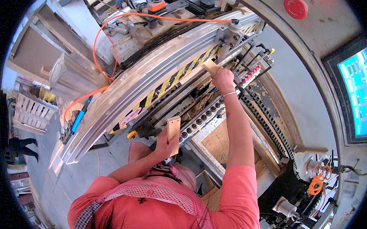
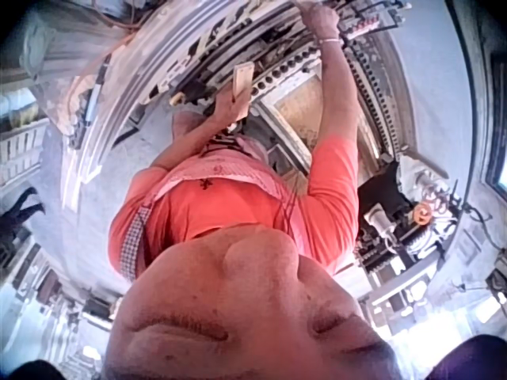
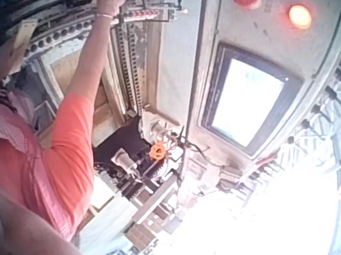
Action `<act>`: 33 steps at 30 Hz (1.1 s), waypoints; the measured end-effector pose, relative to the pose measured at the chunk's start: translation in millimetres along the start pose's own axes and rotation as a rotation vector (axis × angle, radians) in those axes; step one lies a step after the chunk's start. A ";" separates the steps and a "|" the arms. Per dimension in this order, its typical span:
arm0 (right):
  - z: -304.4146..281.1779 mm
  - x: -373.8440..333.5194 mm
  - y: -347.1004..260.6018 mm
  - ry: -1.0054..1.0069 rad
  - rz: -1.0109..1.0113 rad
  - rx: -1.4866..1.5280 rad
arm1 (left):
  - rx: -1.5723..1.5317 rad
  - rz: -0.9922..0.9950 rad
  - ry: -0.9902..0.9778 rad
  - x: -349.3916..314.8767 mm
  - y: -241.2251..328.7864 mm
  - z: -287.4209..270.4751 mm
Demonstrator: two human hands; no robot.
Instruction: The person repeatedly picks up small wooden planks and feeds them into a woodworking machine. After each feed, the person retrieves the processed plank and places it on a growing stack to the side.
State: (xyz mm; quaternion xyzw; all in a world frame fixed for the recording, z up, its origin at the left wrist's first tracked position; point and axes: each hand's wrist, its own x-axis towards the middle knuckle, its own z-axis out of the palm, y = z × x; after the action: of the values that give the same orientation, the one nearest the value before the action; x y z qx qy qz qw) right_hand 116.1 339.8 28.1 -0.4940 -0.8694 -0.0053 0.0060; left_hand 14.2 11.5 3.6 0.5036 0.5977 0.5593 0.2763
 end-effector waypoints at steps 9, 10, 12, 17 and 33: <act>-1.9 -0.4 -0.2 -0.022 -0.020 -0.010 | 0.052 -0.021 -0.012 -0.2 -1.5 -0.5; -2.4 -0.4 -0.1 -0.027 -0.017 -0.010 | 0.050 -0.013 -0.017 0.6 -0.7 -0.6; -3.0 -0.4 1.1 -0.031 -0.014 -0.013 | 0.046 0.003 -0.029 2.4 1.6 -1.3; 1.5 -0.5 4.0 -0.002 -0.030 -0.021 | 0.021 0.009 -0.009 0.8 -2.8 0.7; 0.0 7.1 22.9 -0.033 0.051 0.047 | -0.015 -0.105 -0.037 -1.8 -5.7 0.2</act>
State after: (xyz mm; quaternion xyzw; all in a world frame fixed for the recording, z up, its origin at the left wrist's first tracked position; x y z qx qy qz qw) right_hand 132.1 357.6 28.2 -0.5158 -0.8564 0.0233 0.0035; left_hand 13.4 10.7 -2.3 0.4798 0.6140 0.5388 0.3202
